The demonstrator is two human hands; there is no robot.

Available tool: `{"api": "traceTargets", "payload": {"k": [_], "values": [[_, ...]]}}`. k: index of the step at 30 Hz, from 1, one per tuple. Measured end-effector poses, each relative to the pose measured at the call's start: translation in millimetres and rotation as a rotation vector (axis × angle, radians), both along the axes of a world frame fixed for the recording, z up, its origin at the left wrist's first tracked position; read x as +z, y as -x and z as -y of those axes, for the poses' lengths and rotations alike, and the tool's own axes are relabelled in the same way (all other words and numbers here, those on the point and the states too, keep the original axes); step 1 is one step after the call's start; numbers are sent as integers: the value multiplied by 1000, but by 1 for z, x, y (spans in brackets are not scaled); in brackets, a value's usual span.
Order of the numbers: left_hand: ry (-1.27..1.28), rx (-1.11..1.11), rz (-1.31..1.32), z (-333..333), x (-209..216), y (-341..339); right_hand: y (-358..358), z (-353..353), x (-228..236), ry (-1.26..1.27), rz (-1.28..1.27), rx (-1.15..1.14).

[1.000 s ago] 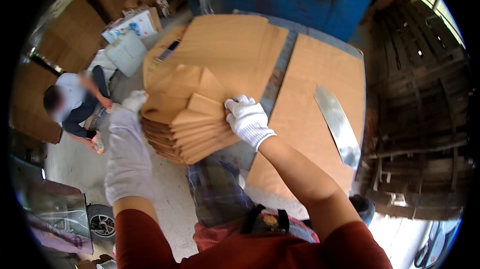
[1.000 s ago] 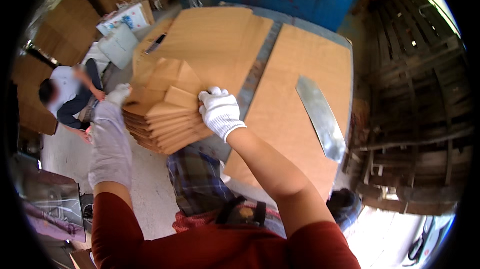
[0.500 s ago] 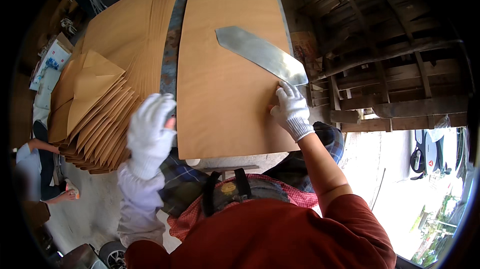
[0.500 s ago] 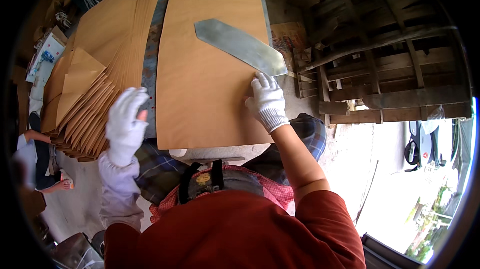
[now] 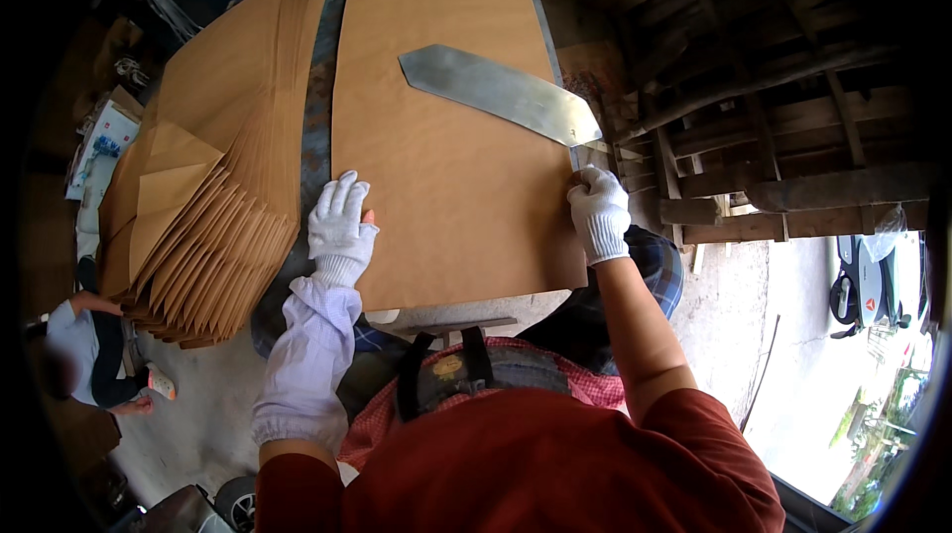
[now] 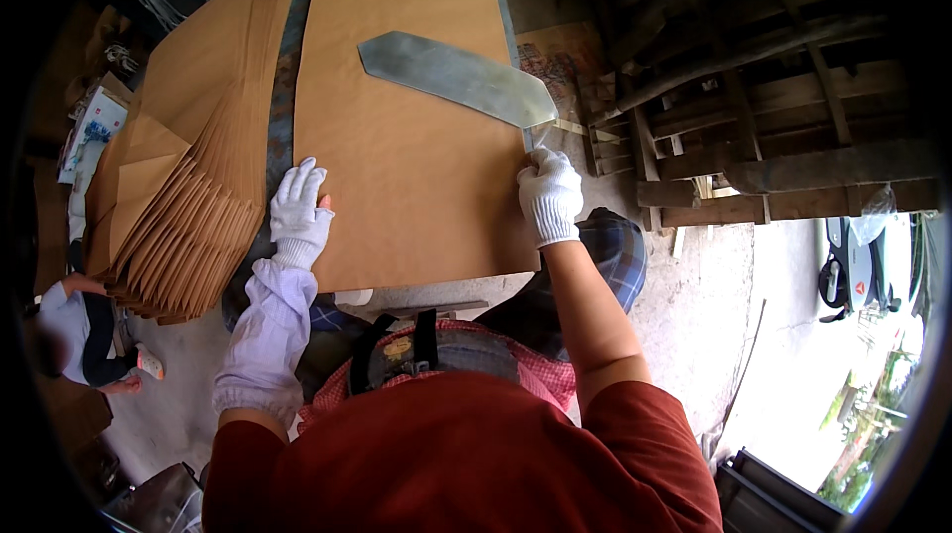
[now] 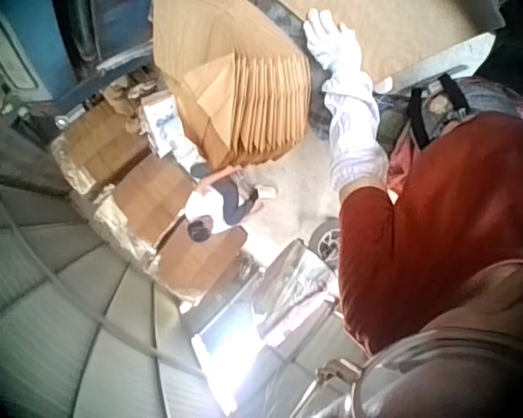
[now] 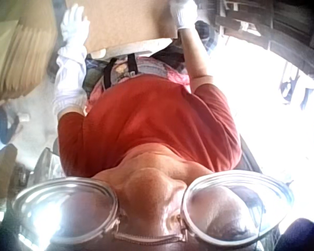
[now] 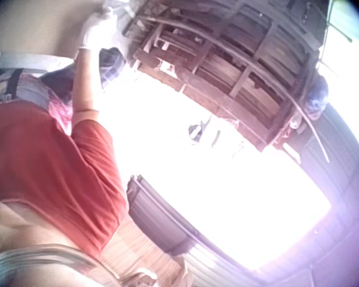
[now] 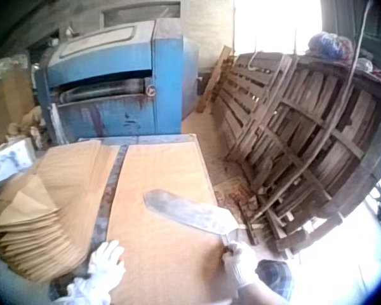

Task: The person folds flat brown paper sheets into triangular pouches using a metal straightedge to crease the folds. They repeatedly pick up a sheet, fold the sides, press the creases, and stack the finished pouches.

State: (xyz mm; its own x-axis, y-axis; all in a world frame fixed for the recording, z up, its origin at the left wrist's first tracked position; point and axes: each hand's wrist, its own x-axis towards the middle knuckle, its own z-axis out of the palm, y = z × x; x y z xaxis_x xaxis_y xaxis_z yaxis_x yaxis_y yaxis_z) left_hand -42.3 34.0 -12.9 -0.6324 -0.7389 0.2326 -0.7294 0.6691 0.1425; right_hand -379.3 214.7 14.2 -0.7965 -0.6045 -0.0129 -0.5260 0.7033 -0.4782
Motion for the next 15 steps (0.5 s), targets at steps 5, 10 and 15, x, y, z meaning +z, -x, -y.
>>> {"api": "traceTargets", "payload": {"k": [5, 10, 15], "values": [[-28, -35, -17, 2, 4, -2, 17, -4, -9, 232, 541, -60], [23, -35, -33, 1, -2, -1, 25, -10, -28, 489, 835, -113], [27, -25, -8, 2, -2, 0, 24, -15, -12, 632, 1015, -114]]}}
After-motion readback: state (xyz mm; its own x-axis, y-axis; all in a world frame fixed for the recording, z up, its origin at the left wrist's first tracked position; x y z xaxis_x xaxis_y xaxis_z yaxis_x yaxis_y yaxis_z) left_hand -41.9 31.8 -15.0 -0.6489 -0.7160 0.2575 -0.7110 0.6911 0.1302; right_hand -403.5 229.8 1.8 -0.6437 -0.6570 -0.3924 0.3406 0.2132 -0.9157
